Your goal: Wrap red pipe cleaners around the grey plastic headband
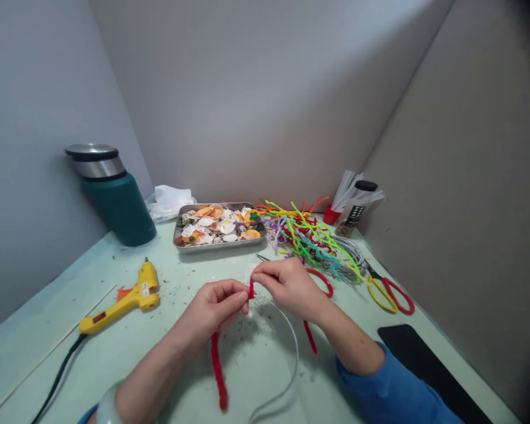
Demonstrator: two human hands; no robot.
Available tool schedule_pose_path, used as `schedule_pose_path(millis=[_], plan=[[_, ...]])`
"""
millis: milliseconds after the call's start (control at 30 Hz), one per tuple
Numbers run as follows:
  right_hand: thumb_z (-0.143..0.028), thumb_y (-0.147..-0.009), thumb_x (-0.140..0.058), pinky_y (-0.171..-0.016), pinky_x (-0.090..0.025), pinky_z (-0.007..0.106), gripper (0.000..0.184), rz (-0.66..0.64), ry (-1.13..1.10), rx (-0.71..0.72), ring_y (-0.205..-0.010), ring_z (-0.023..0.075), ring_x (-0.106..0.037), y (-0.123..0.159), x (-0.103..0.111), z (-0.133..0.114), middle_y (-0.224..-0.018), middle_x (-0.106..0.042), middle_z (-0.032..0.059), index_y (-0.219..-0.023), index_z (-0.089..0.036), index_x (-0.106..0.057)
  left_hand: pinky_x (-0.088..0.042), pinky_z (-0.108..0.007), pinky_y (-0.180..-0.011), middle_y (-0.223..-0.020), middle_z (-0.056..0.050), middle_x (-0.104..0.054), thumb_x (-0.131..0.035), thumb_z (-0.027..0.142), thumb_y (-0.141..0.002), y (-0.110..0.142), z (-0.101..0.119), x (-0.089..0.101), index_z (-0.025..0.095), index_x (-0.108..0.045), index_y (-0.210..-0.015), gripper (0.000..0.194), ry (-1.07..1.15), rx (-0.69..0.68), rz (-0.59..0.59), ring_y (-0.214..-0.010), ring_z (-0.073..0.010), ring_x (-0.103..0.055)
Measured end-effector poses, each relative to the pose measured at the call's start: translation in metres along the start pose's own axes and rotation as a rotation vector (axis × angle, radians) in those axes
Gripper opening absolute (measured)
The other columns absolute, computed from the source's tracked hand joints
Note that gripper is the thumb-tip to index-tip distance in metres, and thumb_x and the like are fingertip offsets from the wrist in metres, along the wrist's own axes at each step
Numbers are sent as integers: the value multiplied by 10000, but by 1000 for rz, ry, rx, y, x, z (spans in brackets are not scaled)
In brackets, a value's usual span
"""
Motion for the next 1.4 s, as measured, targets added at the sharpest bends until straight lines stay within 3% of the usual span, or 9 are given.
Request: schedule_pose_path(millis=[133,267,333,567,667,767,867,1167,1400], plan=[[-262,-900,-514,-681,-388,227,214,62,-1,27,-764,134,-592,-2,3,2,-830,-698,14,-905,-198,-718,-105,-201,-367,-425,76,-354,-669,422,-750,-3,-4,6,157,-602,-697,279,77,19,22,-366,-34,-197],[-312,-880,-562,-861,-374,304,218,328,146,83,-977,199,-549,2,31,-5,-1024,-663,74,-1001,-185,-690,-90,-183,-351,-503,52,-446,-648,377,-779,-6,-9,14,139,-630,-820,242,188,54,74,-369,-23,-194],[-329,-895,-536,-843,-370,320,231,366,198,87,-917,203,-550,5,36,-9,-916,-672,80,-859,-171,-701,-104,-167,-339,-613,22,-533,-655,330,-775,-5,-8,16,135,-628,-916,242,232,55,104,-367,-11,-227],[-281,-899,-508,-590,-331,229,246,2,-73,38,-617,112,-502,0,-6,-4,-657,-606,-10,-725,-180,-651,-262,-155,-329,-712,-44,-625,-523,277,-859,-3,1,18,135,-569,-928,165,353,-17,137,-387,-45,-402],[-289,-875,-511,-572,-318,225,241,132,-270,-92,-600,110,-463,-5,-3,20,-619,-545,-22,-703,-169,-630,-445,-224,-444,-850,-111,-654,-479,263,-882,-5,1,20,108,-574,-968,201,384,-25,146,-543,-114,-550],[-350,-818,-563,-521,-290,227,231,295,-474,-313,-545,107,-397,-4,-1,58,-559,-463,-36,-700,-159,-620,-489,-273,-528,-865,-103,-642,-476,265,-891,-6,-4,20,100,-574,-984,214,392,7,143,-585,-122,-558],[-413,-797,-571,-466,-233,226,266,311,-702,-418,-474,88,-304,-2,-11,76,-508,-380,-62,-695,-167,-576,-438,-237,-497,-708,-18,-576,-515,266,-881,-8,-5,20,118,-574,-969,182,382,-8,127,-503,-79,-470],[-472,-783,-602,-407,-158,215,312,245,-923,-411,-418,66,-220,-1,-26,62,-471,-289,-97,-699,-195,-486,-90,-168,-373,-545,84,-310,-527,301,-882,-7,-11,17,144,-540,-867,158,414,41,72,-422,-25,-137],[-445,-745,-638,-401,-119,213,359,248,-984,-436,-407,53,-176,-1,-27,61,-459,-245,-111,-629,-206,-396,-109,-170,-358,-535,82,-305,-516,324,-879,-7,-12,16,157,-541,-853,171,417,41,63,-406,-30,-151]])
Point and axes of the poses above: each hand's wrist, its own y-axis away from the middle knuckle, its own x-axis out of the back of the hand, z = x × y, the point moved 8 cm from there along -y, towards the middle knuckle
